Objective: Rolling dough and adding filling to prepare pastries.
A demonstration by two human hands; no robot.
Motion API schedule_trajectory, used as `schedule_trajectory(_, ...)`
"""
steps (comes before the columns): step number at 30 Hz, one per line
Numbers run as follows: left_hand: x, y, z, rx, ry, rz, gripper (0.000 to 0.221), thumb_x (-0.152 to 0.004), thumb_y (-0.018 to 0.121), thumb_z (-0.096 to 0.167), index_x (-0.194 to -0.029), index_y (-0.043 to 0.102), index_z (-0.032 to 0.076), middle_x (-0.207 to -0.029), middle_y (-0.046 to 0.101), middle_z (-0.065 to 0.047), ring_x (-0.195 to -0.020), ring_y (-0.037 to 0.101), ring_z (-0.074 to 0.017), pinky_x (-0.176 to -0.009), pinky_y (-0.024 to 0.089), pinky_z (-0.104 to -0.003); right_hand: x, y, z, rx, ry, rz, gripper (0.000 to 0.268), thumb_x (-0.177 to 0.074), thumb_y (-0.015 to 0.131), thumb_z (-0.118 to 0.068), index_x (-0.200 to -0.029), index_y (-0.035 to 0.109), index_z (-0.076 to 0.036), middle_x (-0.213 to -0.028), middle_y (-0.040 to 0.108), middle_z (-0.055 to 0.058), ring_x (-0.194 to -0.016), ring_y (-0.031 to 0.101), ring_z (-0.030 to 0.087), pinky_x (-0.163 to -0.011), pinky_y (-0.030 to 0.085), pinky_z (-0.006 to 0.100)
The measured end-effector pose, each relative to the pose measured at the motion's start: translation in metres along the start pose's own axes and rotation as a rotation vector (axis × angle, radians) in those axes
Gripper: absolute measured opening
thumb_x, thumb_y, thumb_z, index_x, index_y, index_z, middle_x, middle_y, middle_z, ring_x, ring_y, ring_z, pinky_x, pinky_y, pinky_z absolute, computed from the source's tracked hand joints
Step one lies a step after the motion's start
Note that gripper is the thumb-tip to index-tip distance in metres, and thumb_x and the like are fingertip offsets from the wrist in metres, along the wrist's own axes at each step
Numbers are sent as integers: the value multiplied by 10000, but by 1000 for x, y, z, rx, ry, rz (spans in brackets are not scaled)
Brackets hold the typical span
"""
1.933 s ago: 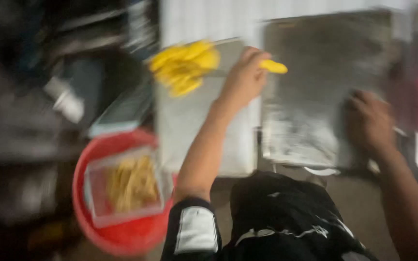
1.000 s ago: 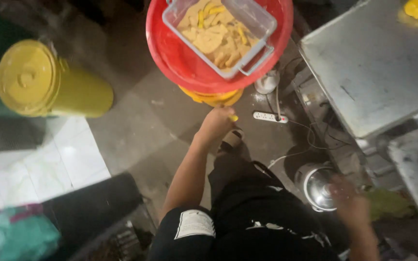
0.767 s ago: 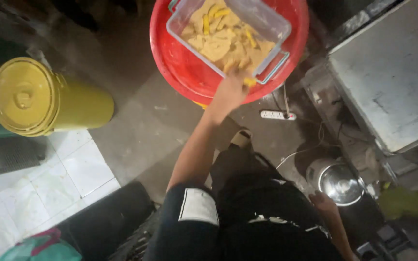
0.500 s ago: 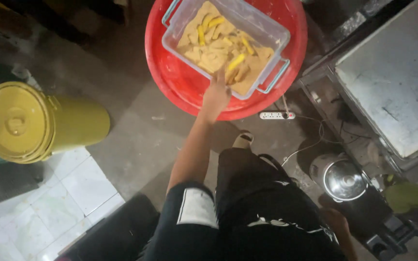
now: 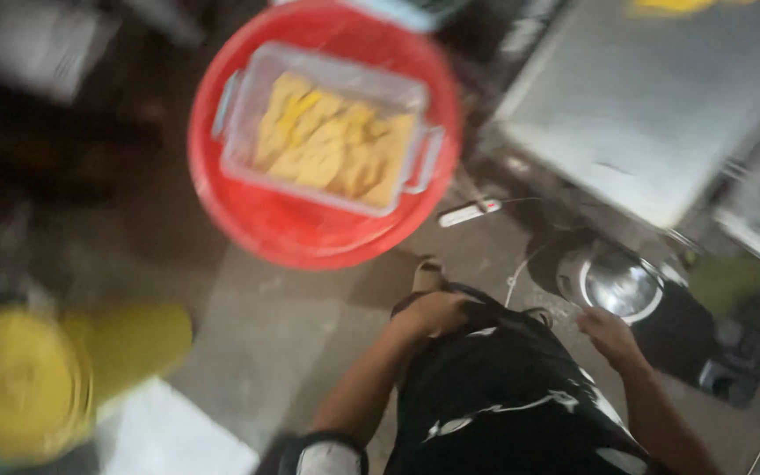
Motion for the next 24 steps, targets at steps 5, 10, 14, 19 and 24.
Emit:
schedule_trajectory(5,1,-91,46,149,142,458,347,-1039,614,385,-1033,714,53,-1389,703,-167,-1030,733,-376,-880,581,-439,8,-4,-11,309,-74,-37,372,-977,650,-318,-1208,753,-46,-1098,755,111,-941,702,234,-854,559,407)
schedule_trajectory(10,-44,-138,133,322,76,720,409,-1023,627,381,-1323,665,105,-1135,762,-176,-1006,781,-272,-885,609,-381,-13,-37,30,494,-366,-76,302,-965,651,-336,-1007,791,-71,-967,778,82,-861,731,207,-791,597,389)
schedule_trajectory(14,-78,-160,230,219,126,767,511,-974,676,300,-1430,564,97,-1478,557,-179,-1216,668,-282,-1032,548,-391,9,-95,33,281,-370,-51,199,-914,748,-210,-898,730,-13,-789,719,97,-762,686,223,-707,578,422)
schedule_trajectory(19,-125,-226,286,-88,188,742,666,-978,696,285,-1550,423,79,-1579,436,-179,-1460,430,-361,-1216,320,-480,-65,-116,152,181,-692,-189,105,-903,748,-144,-891,714,-46,-850,707,73,-808,641,179,-737,556,398)
schedule_trajectory(24,-198,-344,261,-77,343,995,552,-1012,727,256,-1486,509,74,-1510,560,-174,-1417,553,-360,-1212,448,-429,-137,-81,221,-78,-488,-403,100,-1016,735,-97,-1060,661,-46,-990,580,158,-869,513,265,-737,534,464)
Point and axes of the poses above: each hand's wrist, its own x-axis away from the middle knuckle, its own y-axis out of the palm, z = x × y, the point moved 7 cm from there along -x, towards the middle knuckle
